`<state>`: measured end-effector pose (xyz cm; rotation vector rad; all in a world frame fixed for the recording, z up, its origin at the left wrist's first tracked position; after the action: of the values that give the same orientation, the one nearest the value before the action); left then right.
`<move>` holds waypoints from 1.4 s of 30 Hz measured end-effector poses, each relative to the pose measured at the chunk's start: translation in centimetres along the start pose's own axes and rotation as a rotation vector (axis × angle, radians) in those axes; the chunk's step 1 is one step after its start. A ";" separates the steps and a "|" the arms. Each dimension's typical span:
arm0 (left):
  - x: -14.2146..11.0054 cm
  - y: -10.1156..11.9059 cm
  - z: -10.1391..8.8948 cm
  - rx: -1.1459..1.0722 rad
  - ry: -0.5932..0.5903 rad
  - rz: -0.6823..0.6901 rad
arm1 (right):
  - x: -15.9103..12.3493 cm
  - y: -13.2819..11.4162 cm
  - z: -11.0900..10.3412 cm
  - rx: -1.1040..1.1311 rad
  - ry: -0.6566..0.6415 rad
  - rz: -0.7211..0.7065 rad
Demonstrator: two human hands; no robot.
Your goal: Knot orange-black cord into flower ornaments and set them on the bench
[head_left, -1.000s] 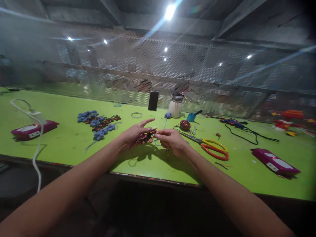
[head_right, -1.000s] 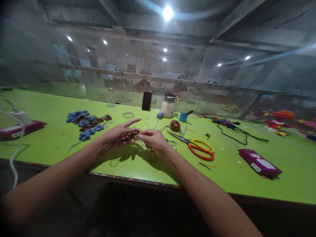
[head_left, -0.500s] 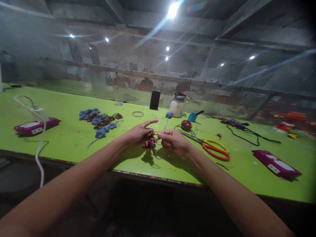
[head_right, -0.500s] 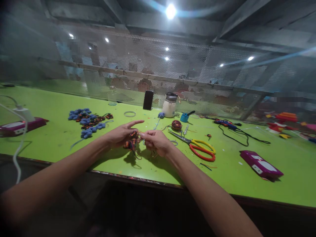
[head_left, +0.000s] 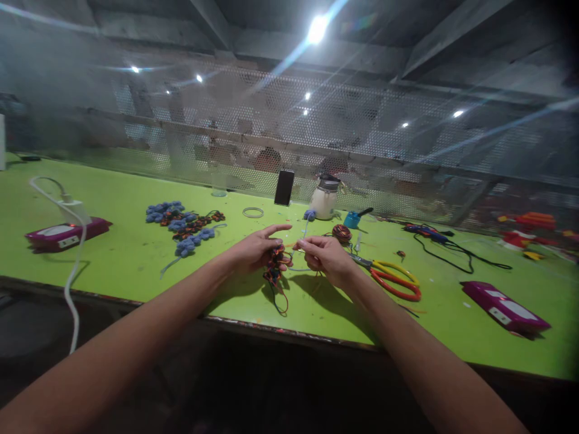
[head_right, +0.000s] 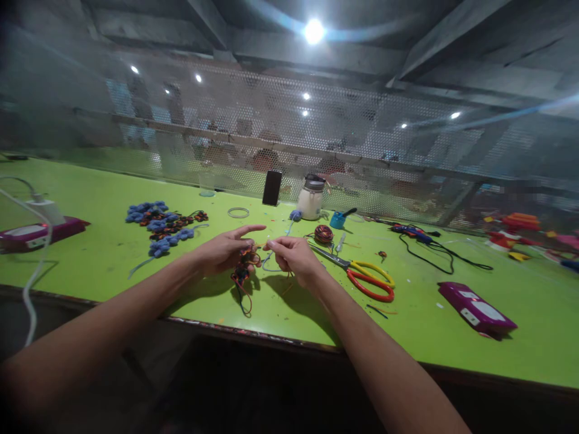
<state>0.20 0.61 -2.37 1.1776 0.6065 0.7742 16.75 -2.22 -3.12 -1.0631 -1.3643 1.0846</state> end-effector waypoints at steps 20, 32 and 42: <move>-0.5 -0.4 0.3 0.180 -0.173 0.000 | 0.9 -1.1 -1.6 -0.004 0.384 -0.279; -0.2 -0.2 -0.1 0.150 -0.067 -0.085 | 1.3 -0.8 -2.7 -0.123 0.370 -0.187; 0.1 -1.0 -0.3 0.105 -0.113 -0.160 | 1.7 -0.3 -3.7 -0.175 0.287 -0.113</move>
<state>0.26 0.65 -3.43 1.2438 0.6449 0.5419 20.34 -0.43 -2.38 -1.2031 -1.2854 0.7088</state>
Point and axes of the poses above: each hand's wrist, its own x-axis towards the middle knuckle, its own z-axis out of the palm, y = z × x, the point moved 2 cm from there along x, towards the middle knuckle, and after that the axes turned 8 degrees about y, right-handed, at the moved point
